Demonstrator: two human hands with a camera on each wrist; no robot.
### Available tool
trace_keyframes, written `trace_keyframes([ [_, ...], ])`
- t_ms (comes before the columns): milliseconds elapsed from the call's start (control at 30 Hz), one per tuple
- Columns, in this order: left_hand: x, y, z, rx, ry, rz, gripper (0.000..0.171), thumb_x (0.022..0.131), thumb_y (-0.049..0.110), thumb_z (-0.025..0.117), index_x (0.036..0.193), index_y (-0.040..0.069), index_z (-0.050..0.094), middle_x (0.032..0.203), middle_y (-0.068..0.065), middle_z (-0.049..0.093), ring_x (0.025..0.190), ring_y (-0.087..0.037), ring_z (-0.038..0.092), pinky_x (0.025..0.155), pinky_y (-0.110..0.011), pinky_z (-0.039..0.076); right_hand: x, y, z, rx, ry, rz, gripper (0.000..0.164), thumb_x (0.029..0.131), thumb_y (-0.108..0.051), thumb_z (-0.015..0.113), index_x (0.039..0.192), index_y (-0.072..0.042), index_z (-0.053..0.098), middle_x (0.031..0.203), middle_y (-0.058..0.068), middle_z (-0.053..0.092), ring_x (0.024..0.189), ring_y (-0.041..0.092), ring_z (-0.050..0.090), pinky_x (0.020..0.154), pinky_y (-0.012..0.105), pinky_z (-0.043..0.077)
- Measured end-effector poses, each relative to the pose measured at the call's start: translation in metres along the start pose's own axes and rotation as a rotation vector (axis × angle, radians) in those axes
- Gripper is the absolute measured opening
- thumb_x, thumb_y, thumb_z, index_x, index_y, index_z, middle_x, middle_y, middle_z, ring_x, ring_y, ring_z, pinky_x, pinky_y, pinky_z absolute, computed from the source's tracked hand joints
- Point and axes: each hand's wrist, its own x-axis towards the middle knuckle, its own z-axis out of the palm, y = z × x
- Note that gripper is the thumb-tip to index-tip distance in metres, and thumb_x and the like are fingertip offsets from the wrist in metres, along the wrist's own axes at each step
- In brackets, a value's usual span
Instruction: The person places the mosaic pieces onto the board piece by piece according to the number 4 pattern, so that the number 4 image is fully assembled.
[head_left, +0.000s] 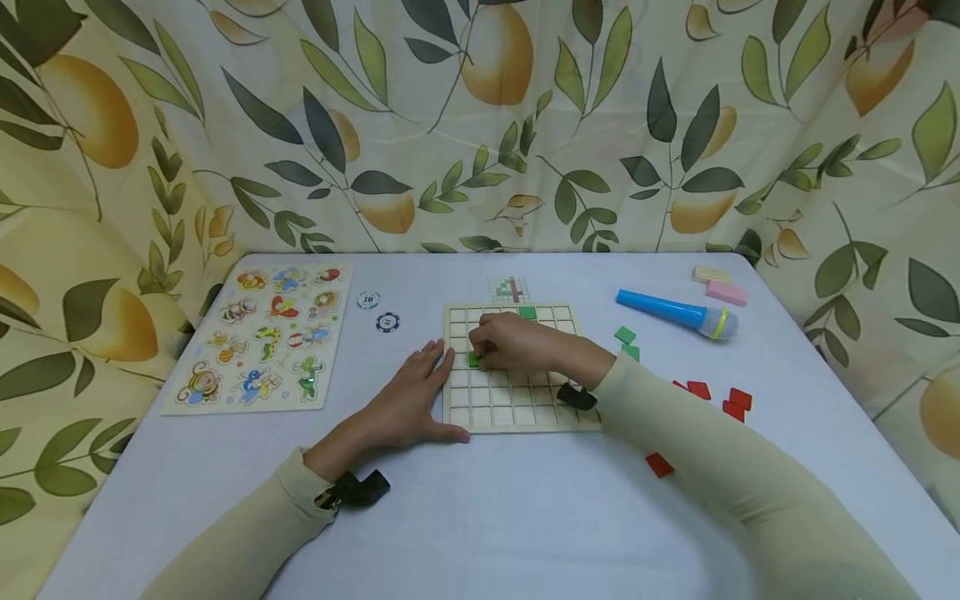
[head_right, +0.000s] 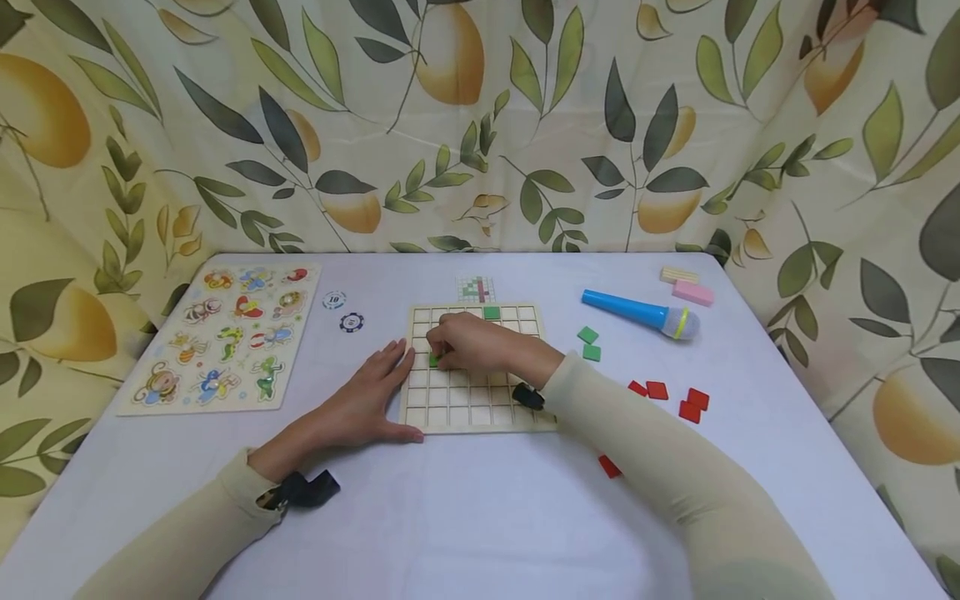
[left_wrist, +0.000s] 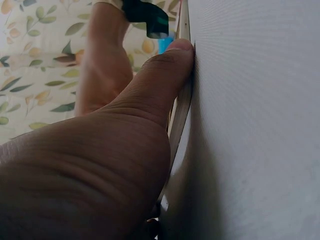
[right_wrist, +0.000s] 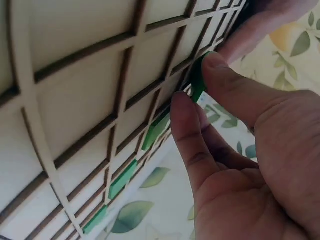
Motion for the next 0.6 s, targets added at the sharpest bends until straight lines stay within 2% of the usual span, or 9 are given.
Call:
trace_keyframes([
  [200,0.001,0.001,0.000,-0.006,-0.011,-0.005,0.133,0.078,0.072,0.084,0.173,0.013,0.012,0.183,-0.010,0.000,0.171,-0.030,-0.003,0.138,-0.053,0.016,0.001,0.002,0.003,0.019,0.005,0.045,0.016,0.093,-0.010,0.082,0.083,-0.012,0.070,0.091,0.003,0.064,0.081,0.013,0.055,0.074,0.028,0.050],
  [333,0.002,0.001,0.003,0.001,-0.010,-0.007,0.133,0.078,0.072,0.084,0.173,0.013,0.011,0.183,-0.009,0.001,0.171,-0.029,-0.002,0.138,-0.052,0.016,-0.013,0.003,0.001,0.010,0.023,0.048,0.003,0.098,-0.014,0.078,0.096,-0.012,0.078,0.101,0.002,0.068,0.088,0.012,0.061,0.081,0.029,0.056],
  [367,0.002,0.002,0.003,0.001,-0.008,-0.006,0.133,0.078,0.072,0.084,0.173,0.013,0.012,0.183,-0.010,0.001,0.171,-0.029,-0.002,0.138,-0.052,0.016,-0.021,0.003,-0.001,0.013,0.039,0.049,0.004,0.100,-0.015,0.076,0.102,-0.012,0.079,0.105,0.002,0.069,0.091,0.012,0.063,0.083,0.030,0.058],
  [467,0.001,0.003,0.003,-0.001,-0.005,-0.010,0.134,0.077,0.071,0.085,0.172,0.012,0.012,0.183,-0.010,0.002,0.171,-0.029,-0.001,0.138,-0.052,0.015,-0.053,0.005,-0.013,0.063,0.144,0.074,0.016,0.102,-0.013,0.073,0.117,-0.013,0.079,0.115,0.003,0.073,0.100,0.014,0.069,0.088,0.034,0.062],
  [533,0.001,0.003,0.002,-0.006,0.005,-0.011,0.134,0.077,0.070,0.086,0.172,0.012,0.014,0.183,-0.010,0.003,0.171,-0.030,-0.001,0.138,-0.052,0.015,-0.081,0.008,-0.024,0.104,0.259,0.121,0.020,0.102,-0.010,0.072,0.122,-0.013,0.077,0.118,0.002,0.074,0.104,0.015,0.071,0.091,0.034,0.062],
  [600,-0.001,0.003,0.001,-0.008,0.011,-0.018,0.133,0.076,0.069,0.087,0.172,0.011,0.014,0.183,-0.011,0.003,0.171,-0.030,-0.001,0.138,-0.053,0.016,-0.109,0.013,-0.032,0.145,0.394,0.197,0.021,0.103,-0.009,0.070,0.122,-0.015,0.076,0.118,0.001,0.074,0.103,0.015,0.071,0.091,0.027,0.061],
])
